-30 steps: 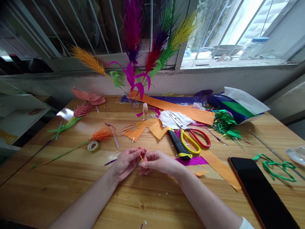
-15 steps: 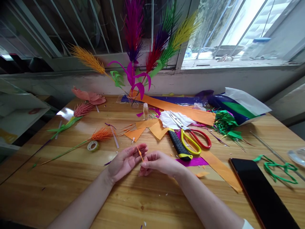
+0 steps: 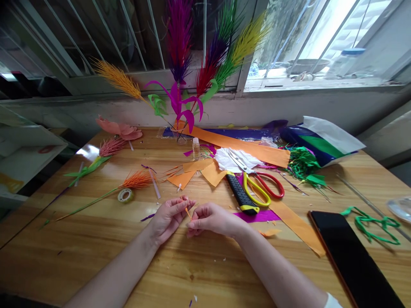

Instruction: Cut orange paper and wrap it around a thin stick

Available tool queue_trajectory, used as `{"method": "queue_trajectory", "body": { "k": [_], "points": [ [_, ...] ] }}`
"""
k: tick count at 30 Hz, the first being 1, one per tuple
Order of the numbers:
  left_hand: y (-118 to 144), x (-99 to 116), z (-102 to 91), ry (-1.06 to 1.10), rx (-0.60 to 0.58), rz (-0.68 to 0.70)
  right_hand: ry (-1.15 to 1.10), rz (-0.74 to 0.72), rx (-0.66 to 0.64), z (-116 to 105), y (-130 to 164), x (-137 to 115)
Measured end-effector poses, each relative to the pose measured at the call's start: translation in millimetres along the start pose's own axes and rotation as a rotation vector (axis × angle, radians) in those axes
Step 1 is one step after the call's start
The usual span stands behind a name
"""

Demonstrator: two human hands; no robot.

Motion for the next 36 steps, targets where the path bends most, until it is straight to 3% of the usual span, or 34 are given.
{"method": "queue_trajectory", "body": {
  "k": [19, 27, 36],
  "points": [
    [-2.2, 4.1, 1.0, 0.074, 0.039, 0.069, -0.006, 0.009, 0.146, -1.3, -2.7, 3.2],
    [-3.5, 8.2, -0.9, 0.085, 0.034, 0.033, 0.062, -0.12, -0.04, 1.9, 6.6, -15.3],
    [-5.5, 4.7, -3.3, 0.081, -0.004, 0.059, 0.036, 0.035, 0.14, -2.5, -2.9, 3.8]
  ]
}}
Point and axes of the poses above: each hand's wrist, its own y-axis away from the middle knuckle, its own z-axis out of the palm, x = y × z, the point moved 3 cm from there along -y, towards the middle knuckle, and after that the axes turned 2 degrees about y, right-handed, at the moved point
